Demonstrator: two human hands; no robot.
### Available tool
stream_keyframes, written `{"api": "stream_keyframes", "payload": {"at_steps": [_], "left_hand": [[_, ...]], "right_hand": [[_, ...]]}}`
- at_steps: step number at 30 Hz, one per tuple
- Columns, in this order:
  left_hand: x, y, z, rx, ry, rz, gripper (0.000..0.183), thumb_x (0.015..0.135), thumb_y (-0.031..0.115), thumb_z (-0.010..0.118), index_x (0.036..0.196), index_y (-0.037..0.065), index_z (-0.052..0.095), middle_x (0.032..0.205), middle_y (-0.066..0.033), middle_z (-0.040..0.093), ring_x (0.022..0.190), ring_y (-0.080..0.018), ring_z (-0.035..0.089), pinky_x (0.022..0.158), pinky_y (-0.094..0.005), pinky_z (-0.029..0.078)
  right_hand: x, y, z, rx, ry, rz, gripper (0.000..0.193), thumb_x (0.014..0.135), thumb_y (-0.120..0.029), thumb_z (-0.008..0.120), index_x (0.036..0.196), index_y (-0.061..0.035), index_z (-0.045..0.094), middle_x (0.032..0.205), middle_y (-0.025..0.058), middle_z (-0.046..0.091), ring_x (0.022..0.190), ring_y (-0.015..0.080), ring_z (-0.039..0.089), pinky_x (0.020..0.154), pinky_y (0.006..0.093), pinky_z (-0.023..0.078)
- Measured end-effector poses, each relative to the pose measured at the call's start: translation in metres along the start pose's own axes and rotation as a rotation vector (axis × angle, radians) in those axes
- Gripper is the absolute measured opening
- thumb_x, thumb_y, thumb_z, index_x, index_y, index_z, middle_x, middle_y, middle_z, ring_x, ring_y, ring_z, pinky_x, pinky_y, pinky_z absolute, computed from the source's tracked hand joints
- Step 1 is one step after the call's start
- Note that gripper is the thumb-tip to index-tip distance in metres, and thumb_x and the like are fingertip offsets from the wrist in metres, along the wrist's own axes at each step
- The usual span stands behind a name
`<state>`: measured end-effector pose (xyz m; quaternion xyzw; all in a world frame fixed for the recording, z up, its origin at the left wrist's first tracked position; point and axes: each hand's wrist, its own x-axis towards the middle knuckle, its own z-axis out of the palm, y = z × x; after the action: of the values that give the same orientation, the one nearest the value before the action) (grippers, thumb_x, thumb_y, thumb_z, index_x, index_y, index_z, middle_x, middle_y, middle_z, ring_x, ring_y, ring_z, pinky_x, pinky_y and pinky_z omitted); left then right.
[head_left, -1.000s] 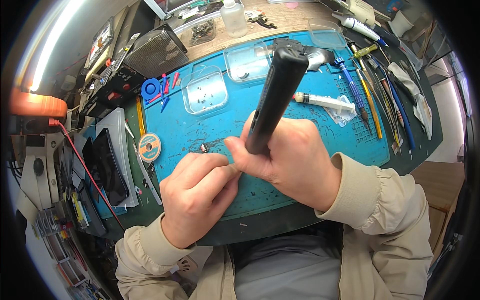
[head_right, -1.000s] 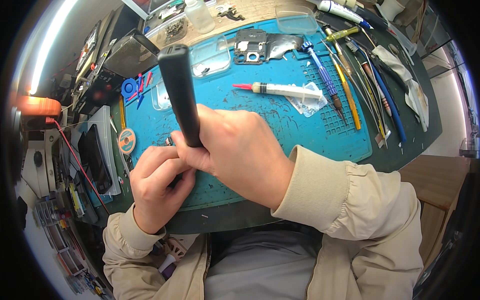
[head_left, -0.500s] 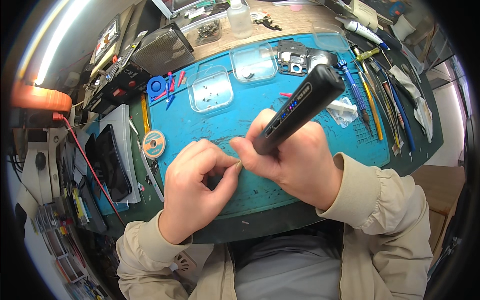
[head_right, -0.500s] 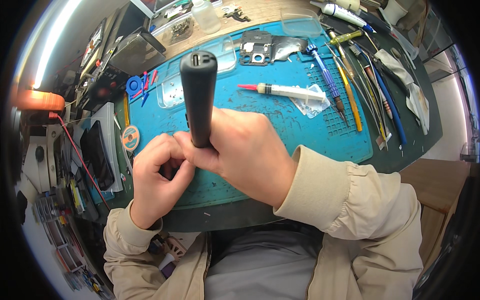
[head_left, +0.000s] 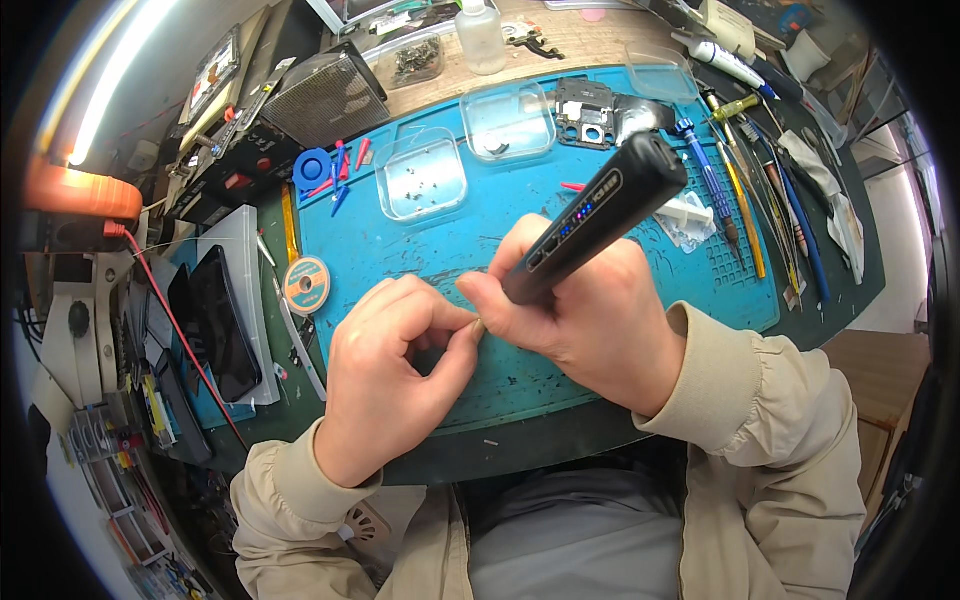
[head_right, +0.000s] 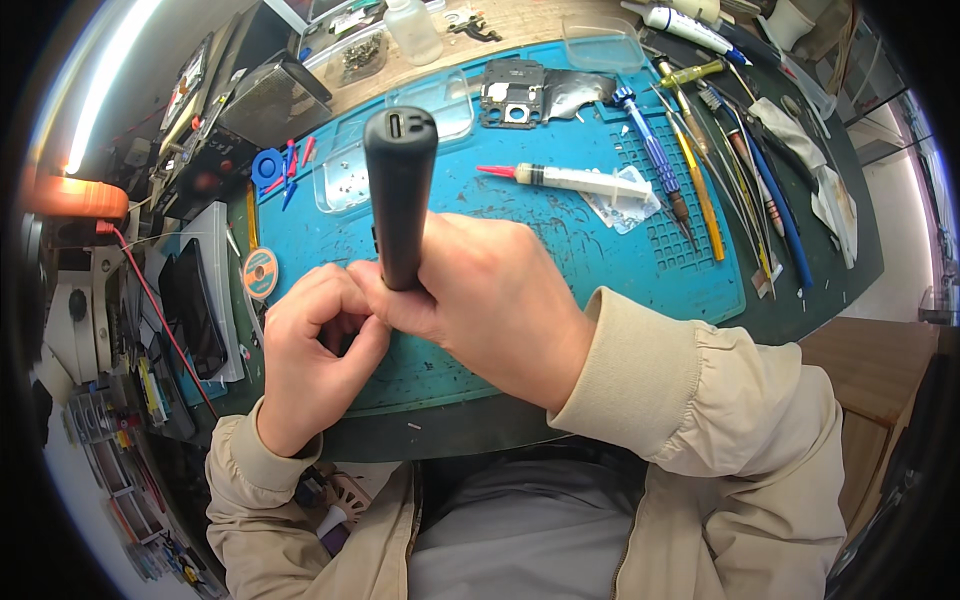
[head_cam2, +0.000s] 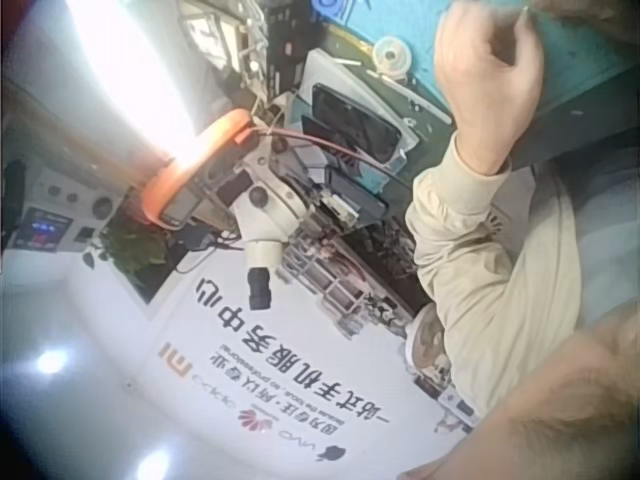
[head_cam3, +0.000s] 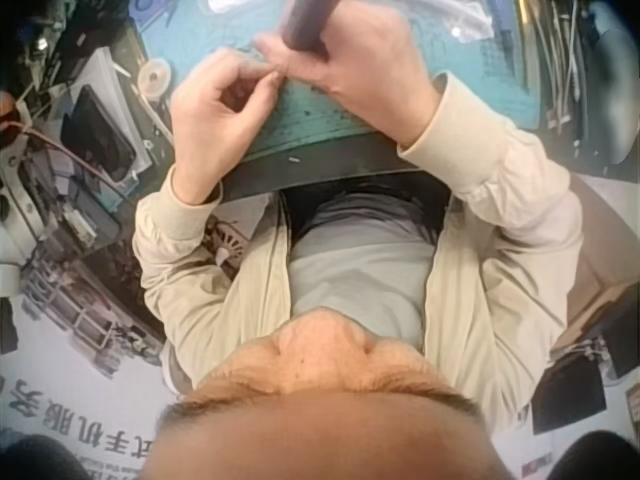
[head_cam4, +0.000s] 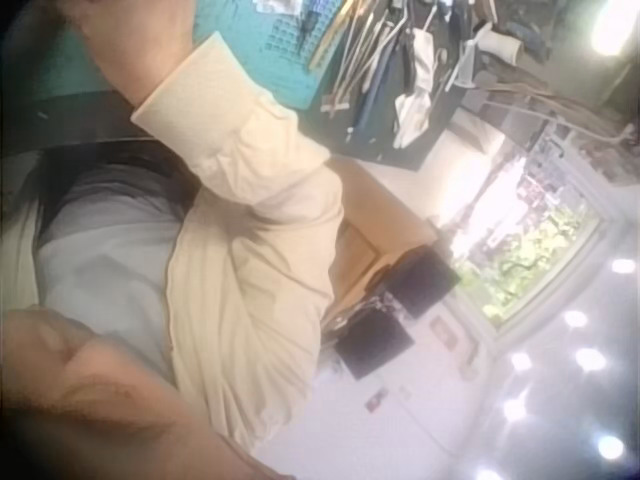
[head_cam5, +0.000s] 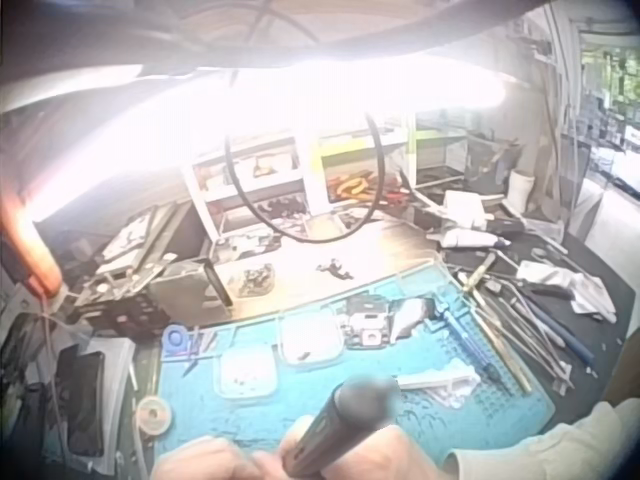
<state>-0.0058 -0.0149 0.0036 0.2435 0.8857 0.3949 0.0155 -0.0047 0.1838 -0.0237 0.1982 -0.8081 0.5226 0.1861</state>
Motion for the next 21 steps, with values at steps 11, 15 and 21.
{"api": "stream_keyframes", "payload": {"at_steps": [11, 15, 21], "left_hand": [[-0.0005, 0.0001, -0.0003, 0.026, 0.003, 0.008, 0.012, 0.079, -0.003, 0.079, 0.082, 0.003, 0.069, 0.073, -0.0056, 0.061, 0.065, -0.0206, 0.056, 0.059, -0.034, 0.044], [-0.0014, -0.0002, -0.0005, 0.035, 0.0, 0.018, 0.013, 0.079, -0.004, 0.079, 0.084, 0.003, 0.069, 0.076, -0.0056, 0.064, 0.066, -0.0206, 0.057, 0.059, -0.034, 0.044], [-0.0049, -0.0055, 0.0006, 0.053, 0.016, 0.084, 0.014, 0.078, -0.005, 0.08, 0.086, 0.002, 0.071, 0.081, -0.0068, 0.067, 0.071, -0.0238, 0.061, 0.061, -0.0352, 0.046]], "right_hand": [[-0.0002, 0.0003, 0.0015, 0.013, 0.007, 0.019, 0.023, 0.092, -0.013, 0.085, 0.084, -0.0047, 0.065, 0.067, 0.0046, 0.063, 0.055, 0.0181, 0.058, 0.053, 0.0327, 0.047], [0.0001, 0.0003, 0.0021, 0.022, 0.015, 0.024, 0.023, 0.092, -0.013, 0.085, 0.084, -0.0043, 0.065, 0.066, 0.0049, 0.062, 0.055, 0.0176, 0.058, 0.052, 0.0327, 0.047], [0.0007, -0.0032, -0.0017, 0.034, 0.008, 0.082, 0.023, 0.093, -0.013, 0.085, 0.084, -0.004, 0.066, 0.064, 0.0043, 0.061, 0.054, 0.0146, 0.058, 0.052, 0.0306, 0.046]]}}
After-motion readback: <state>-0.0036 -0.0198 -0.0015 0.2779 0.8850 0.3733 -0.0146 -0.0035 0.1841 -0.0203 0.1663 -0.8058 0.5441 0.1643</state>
